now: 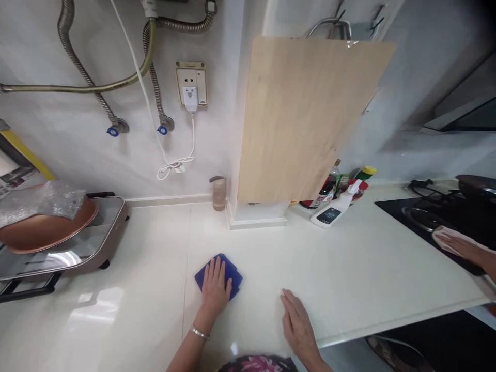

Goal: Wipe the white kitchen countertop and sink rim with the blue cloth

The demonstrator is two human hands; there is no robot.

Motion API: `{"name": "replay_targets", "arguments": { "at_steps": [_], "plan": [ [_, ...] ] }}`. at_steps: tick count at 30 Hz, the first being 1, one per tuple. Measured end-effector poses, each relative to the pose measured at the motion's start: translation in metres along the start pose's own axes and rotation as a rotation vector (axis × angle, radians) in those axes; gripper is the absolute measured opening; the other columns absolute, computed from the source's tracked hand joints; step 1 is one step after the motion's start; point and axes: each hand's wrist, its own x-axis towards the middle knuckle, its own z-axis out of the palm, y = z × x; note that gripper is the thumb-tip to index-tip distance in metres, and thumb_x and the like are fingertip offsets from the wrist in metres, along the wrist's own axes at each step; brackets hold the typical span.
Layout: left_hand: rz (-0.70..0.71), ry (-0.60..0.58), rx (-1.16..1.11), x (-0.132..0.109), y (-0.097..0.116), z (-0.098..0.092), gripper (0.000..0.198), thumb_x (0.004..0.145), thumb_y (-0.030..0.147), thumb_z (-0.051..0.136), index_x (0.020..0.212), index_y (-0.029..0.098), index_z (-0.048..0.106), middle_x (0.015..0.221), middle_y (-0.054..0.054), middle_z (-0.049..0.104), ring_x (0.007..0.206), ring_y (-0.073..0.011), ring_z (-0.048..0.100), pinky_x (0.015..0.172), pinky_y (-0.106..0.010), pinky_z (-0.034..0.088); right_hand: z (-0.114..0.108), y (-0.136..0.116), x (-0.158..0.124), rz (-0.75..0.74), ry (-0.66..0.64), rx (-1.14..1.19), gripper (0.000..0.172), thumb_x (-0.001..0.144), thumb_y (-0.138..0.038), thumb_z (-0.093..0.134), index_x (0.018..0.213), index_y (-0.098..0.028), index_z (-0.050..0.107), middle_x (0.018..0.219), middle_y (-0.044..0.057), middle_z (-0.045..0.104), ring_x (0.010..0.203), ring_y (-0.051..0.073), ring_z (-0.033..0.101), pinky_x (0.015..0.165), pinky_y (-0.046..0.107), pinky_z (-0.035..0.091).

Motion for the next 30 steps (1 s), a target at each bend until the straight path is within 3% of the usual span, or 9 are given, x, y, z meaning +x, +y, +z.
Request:
{"name": "replay_targets", "arguments": {
  "at_steps": [3, 7, 19, 30],
  "plan": [
    [0.027, -0.011, 0.079, -0.001, -0.003, 0.010, 0.058, 0.095, 0.033, 0.043, 0.151, 0.015, 0.039, 0.158, -0.014, 0.040, 0.150, -0.0305, 0.030, 0.122, -0.054, 0.031, 0.001, -0.005, 0.001, 0.002, -0.025, -0.024, 0.057, 0.095, -0.017, 0.036, 0.151, -0.026, 0.034, 0.148, 0.011, 0.050, 0.138, 0.026, 0.047, 0.112, 0.059, 0.043],
    [0.013, -0.029, 0.085, 0.012, -0.014, 0.010, 0.059, 0.096, 0.038, 0.043, 0.150, 0.014, 0.040, 0.159, -0.014, 0.037, 0.151, -0.0322, 0.027, 0.121, -0.054, 0.030, 0.000, -0.007, 0.002, 0.027, -0.043, -0.046, 0.057, 0.093, -0.016, 0.038, 0.150, -0.025, 0.035, 0.148, 0.011, 0.050, 0.139, 0.026, 0.045, 0.113, 0.059, 0.042],
    [-0.222, 0.069, 0.096, 0.113, -0.045, 0.028, 0.063, 0.095, 0.045, 0.042, 0.146, 0.008, 0.046, 0.156, -0.021, 0.041, 0.149, -0.0403, 0.026, 0.120, -0.060, 0.027, -0.002, -0.008, 0.003, 0.070, -0.058, -0.052, 0.060, 0.092, -0.018, 0.041, 0.151, -0.028, 0.033, 0.147, 0.009, 0.051, 0.137, 0.027, 0.048, 0.111, 0.057, 0.044],
    [-0.405, 0.047, 0.249, 0.185, -0.098, 0.040, 0.068, 0.093, 0.047, 0.044, 0.148, 0.008, 0.044, 0.159, -0.020, 0.037, 0.149, -0.0401, 0.025, 0.121, -0.057, 0.024, 0.001, 0.011, -0.009, -0.028, -0.088, -0.171, 0.059, 0.090, -0.017, 0.045, 0.149, -0.021, 0.039, 0.143, 0.010, 0.055, 0.132, 0.027, 0.052, 0.105, 0.047, 0.048]
  ]
}}
